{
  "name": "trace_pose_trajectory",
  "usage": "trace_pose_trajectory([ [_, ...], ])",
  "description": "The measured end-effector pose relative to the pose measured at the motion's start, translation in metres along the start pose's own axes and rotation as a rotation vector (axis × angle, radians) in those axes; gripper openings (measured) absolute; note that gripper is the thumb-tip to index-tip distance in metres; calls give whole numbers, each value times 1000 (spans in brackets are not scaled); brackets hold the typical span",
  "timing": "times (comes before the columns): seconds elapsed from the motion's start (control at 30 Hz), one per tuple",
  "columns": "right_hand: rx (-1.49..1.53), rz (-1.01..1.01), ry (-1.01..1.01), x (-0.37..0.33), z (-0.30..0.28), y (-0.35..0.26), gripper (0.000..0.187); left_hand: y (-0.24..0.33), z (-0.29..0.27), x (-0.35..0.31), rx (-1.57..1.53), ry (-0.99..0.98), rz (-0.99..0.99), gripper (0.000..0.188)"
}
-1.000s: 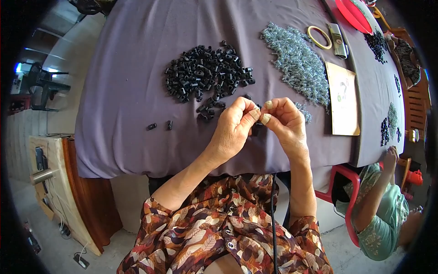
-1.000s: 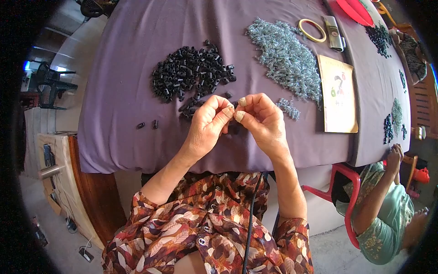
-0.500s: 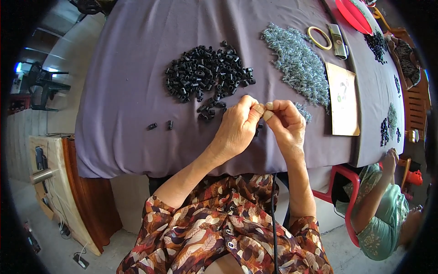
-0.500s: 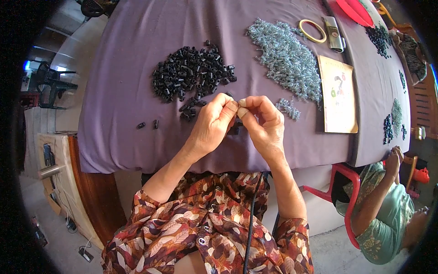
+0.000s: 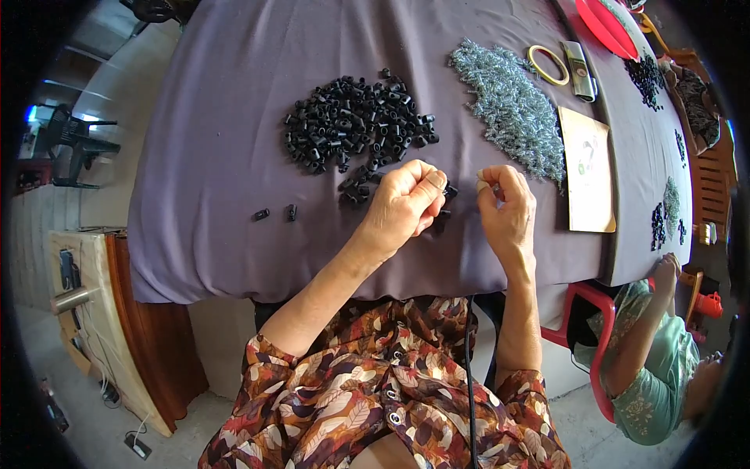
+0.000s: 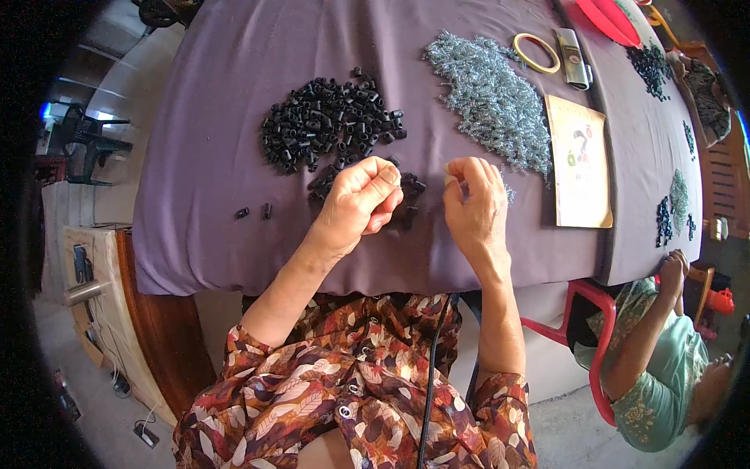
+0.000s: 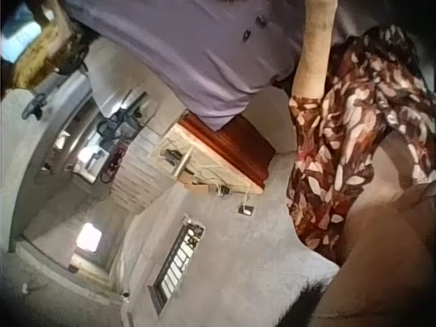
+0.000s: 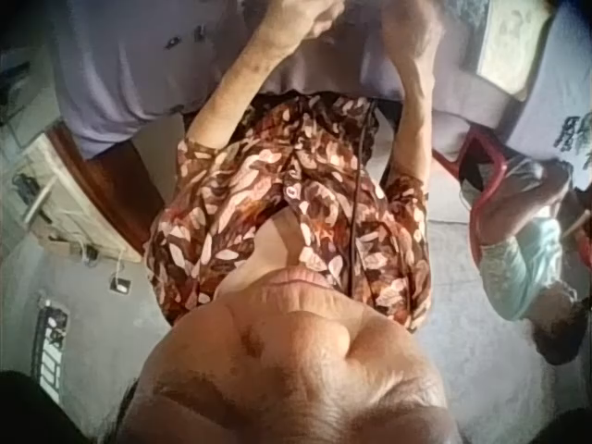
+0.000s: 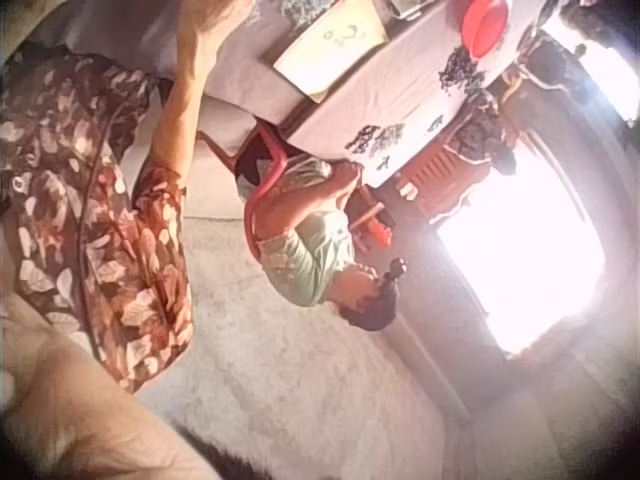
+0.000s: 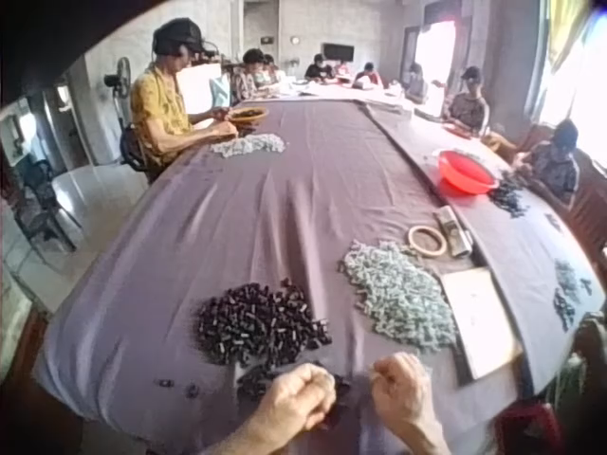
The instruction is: The person assembles plastic cord locks by inserting inner components into the plastic bodies by hand and placing the assembled pieces onto the table.
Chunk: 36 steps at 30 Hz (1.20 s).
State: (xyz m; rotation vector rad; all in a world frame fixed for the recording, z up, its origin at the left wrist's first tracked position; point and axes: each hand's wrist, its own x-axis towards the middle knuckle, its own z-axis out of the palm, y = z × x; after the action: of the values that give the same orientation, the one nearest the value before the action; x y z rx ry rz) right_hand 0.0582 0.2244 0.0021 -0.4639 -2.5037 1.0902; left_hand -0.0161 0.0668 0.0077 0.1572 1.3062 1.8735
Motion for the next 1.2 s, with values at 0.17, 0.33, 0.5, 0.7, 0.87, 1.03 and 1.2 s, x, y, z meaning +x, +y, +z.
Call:
trace_pose_trajectory([
  [0.17,-261,-187,56,2,-6,4,15,-1,-2,-2,-23,26,20,16],
  [0.33,170,-141,-189,-4,-3,-27,20,-5,0,-6,-66,81,37,18],
  [0.5,380,-78,-153,-14,9,-33,9,-8,8,-14,-178,81,8,18],
  [0.7,448,-66,-182,-17,13,-36,8,-12,4,-25,-154,97,29,16],
  [0.87,393,-23,-242,-12,14,-39,8,-4,-21,-40,161,207,248,14],
  [1.03,641,144,-207,2,20,-23,4,3,-68,-53,483,425,360,9],
  [1.2,651,87,-176,8,32,-24,5,-5,-69,-62,656,486,373,6],
])
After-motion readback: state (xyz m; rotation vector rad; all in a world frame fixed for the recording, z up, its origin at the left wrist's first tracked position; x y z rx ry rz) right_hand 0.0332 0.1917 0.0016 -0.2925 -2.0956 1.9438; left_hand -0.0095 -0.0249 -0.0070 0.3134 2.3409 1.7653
